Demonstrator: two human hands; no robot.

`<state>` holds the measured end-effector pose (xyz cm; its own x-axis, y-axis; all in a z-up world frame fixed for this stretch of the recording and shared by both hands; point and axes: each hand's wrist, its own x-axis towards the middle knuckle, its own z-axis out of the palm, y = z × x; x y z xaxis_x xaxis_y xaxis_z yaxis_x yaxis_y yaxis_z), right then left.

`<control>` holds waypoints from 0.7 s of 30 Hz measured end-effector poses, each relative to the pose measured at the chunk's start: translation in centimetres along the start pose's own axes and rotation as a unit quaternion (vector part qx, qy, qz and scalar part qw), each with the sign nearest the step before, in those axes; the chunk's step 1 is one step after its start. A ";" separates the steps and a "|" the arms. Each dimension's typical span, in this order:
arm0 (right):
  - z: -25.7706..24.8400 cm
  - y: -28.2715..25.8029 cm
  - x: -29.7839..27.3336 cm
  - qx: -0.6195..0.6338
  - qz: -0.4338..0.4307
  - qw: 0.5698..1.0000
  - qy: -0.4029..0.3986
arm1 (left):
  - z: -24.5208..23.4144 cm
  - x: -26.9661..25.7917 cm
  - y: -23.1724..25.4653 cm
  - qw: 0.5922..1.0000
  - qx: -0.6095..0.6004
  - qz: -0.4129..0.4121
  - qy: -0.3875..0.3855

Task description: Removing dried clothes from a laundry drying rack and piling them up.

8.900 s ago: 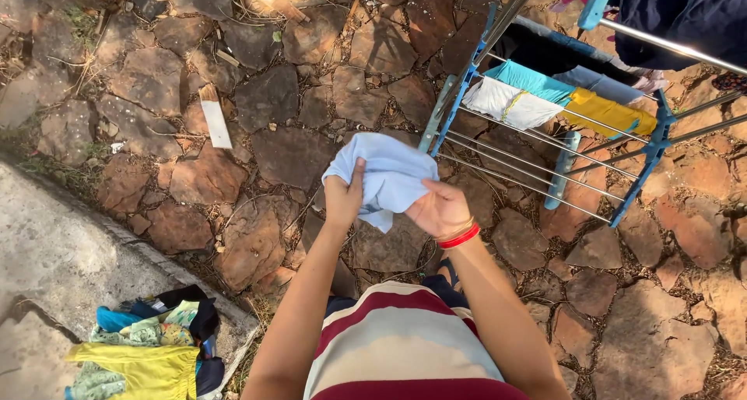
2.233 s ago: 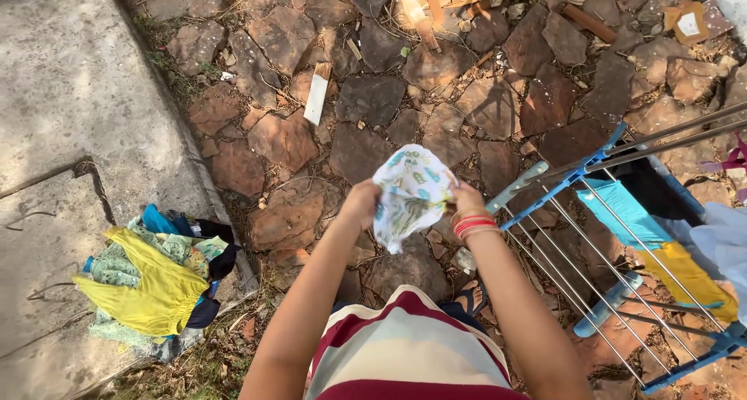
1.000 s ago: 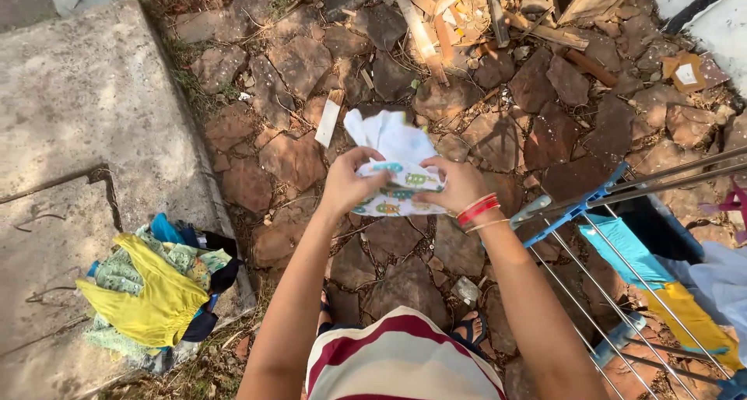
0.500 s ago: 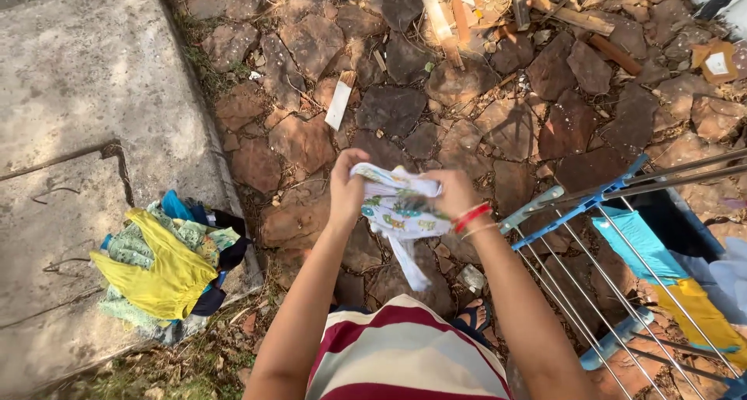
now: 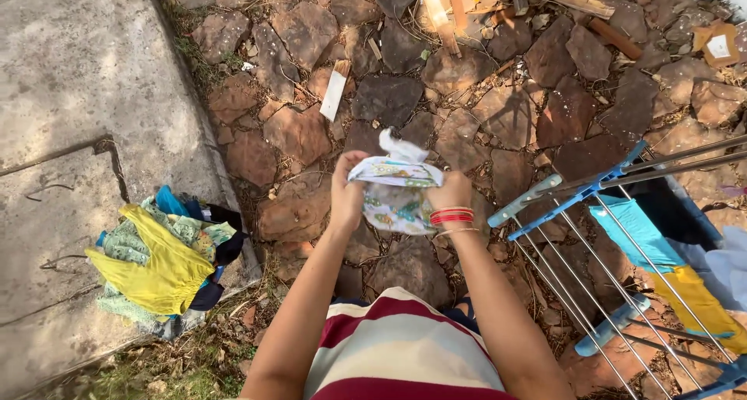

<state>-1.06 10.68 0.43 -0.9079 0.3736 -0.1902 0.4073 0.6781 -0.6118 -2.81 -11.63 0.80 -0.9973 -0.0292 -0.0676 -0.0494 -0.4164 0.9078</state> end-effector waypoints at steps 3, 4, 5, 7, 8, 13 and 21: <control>1.8 1.4 1.4 0.318 0.002 0.944 0.084 | 0.7 -1.6 2.0 0.996 0.061 -0.028 -0.066; 2.2 2.1 1.9 0.317 0.002 0.945 0.081 | 1.0 -2.1 2.8 0.996 0.061 -0.029 -0.063; 2.6 2.7 2.3 0.426 -0.019 0.903 0.042 | 1.3 -2.5 3.7 0.974 0.199 -0.059 -0.091; 1.1 -0.1 1.1 0.530 -0.040 0.847 0.001 | 1.2 -2.5 3.9 0.932 0.334 -0.085 -0.117; -0.9 -3.1 -0.9 0.447 0.053 0.893 -0.031 | 0.9 -2.2 3.0 0.909 0.405 -0.069 -0.073; 0.4 -2.3 -2.8 0.138 -0.063 0.972 -0.181 | -0.3 -1.7 -0.2 0.897 0.428 -0.012 0.112; 5.3 1.9 0.0 0.548 0.100 0.830 -0.002 | 2.3 -4.8 -0.2 0.995 0.081 -0.052 -0.040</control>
<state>-0.80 8.65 -4.81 -0.8341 0.4051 -0.3743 0.2173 -0.3824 -0.8981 1.89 -9.30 1.96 -0.9872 0.0813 -0.1369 -0.1537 -0.2609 0.9531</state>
